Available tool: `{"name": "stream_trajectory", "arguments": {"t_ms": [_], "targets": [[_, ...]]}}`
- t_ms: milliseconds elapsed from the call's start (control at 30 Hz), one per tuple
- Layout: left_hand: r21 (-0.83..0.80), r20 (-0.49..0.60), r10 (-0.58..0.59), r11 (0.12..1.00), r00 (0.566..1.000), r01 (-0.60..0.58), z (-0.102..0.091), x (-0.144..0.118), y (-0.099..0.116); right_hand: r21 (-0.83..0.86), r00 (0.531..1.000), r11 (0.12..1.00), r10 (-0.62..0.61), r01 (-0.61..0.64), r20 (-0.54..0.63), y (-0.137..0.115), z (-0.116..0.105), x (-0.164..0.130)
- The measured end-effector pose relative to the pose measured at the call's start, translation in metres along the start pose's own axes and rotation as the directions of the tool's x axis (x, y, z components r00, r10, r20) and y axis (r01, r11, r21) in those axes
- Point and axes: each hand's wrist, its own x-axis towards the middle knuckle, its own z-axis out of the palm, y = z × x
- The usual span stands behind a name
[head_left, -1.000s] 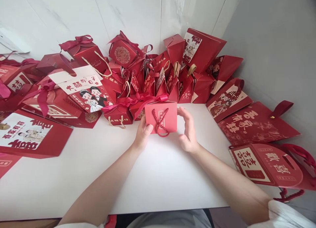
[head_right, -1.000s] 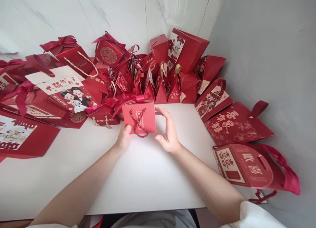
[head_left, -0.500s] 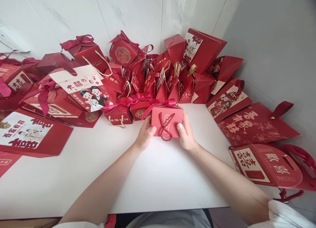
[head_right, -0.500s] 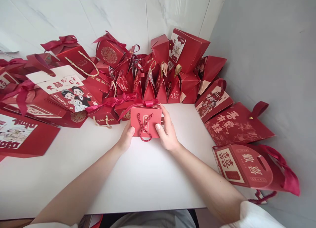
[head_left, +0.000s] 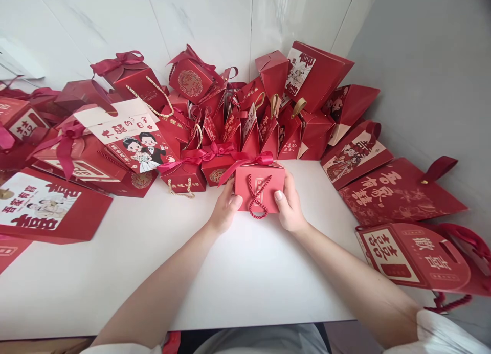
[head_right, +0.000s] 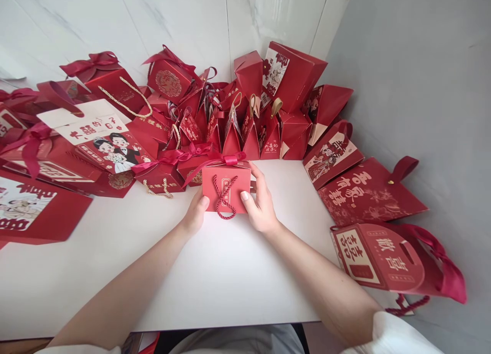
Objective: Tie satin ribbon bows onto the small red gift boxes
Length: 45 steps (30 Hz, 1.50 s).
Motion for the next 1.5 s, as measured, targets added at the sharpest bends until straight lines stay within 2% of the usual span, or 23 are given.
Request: {"name": "stream_trajectory", "arguments": {"t_ms": [167,300,367,467,533,633,767,867,1000,1100,1167,1300,1500], "targets": [[-0.025,0.014,0.013,1.0,1.0,-0.013,0.002,0.0,0.003,-0.006,1.0,1.0,-0.007,0.007,-0.021,0.0,0.0,0.0],[-0.042,-0.103,0.001,0.999,0.995,-0.006,0.013,-0.006,0.012,-0.118,0.981,0.993,-0.019,-0.004,-0.195,0.002,-0.001,0.001],[-0.043,-0.098,0.042,0.998,0.994,-0.046,0.019,-0.009,0.016,-0.148,0.969,0.989,-0.05,0.014,-0.243,0.003,-0.001,0.001],[-0.041,0.02,0.143,0.989,0.989,-0.142,0.023,-0.013,0.017,-0.183,0.968,0.975,-0.159,0.124,-0.195,0.005,-0.002,0.001],[-0.021,0.061,0.207,0.978,0.976,-0.206,0.023,-0.013,0.015,-0.187,0.957,0.96,-0.239,0.207,-0.166,0.006,-0.003,0.0],[-0.049,0.053,0.224,0.974,0.973,-0.222,0.021,-0.011,0.01,-0.172,0.933,0.952,-0.288,0.254,-0.215,0.005,-0.002,-0.003],[-0.072,-0.04,0.19,0.979,0.981,-0.192,0.018,-0.009,0.008,-0.167,0.931,0.955,-0.279,0.245,-0.234,-0.002,-0.001,-0.004],[-0.068,-0.057,0.197,0.977,0.979,-0.201,0.016,-0.008,0.015,-0.123,0.951,0.967,-0.242,0.222,-0.191,-0.006,-0.002,-0.003],[-0.107,-0.066,0.229,0.966,0.971,-0.236,0.008,-0.005,0.017,0.094,0.996,0.992,-0.078,0.081,-0.03,-0.003,-0.002,-0.002],[-0.163,-0.105,0.166,0.97,0.98,-0.182,0.002,-0.004,0.006,0.18,0.99,0.983,-0.003,-0.023,0.141,0.0,0.001,-0.003],[-0.256,-0.108,0.06,0.963,0.992,-0.086,0.0,-0.004,-0.001,0.2,0.976,0.977,0.025,-0.069,0.217,0.001,0.002,-0.004],[-0.42,-0.079,-0.156,0.901,0.985,0.109,0.001,-0.005,-0.002,0.212,0.963,0.967,0.086,-0.143,0.257,0.002,0.002,-0.006],[-0.423,-0.118,-0.183,0.898,0.976,0.117,0.003,-0.004,0.004,0.237,0.962,0.962,0.074,-0.138,0.263,0.005,0.001,-0.006]]}}
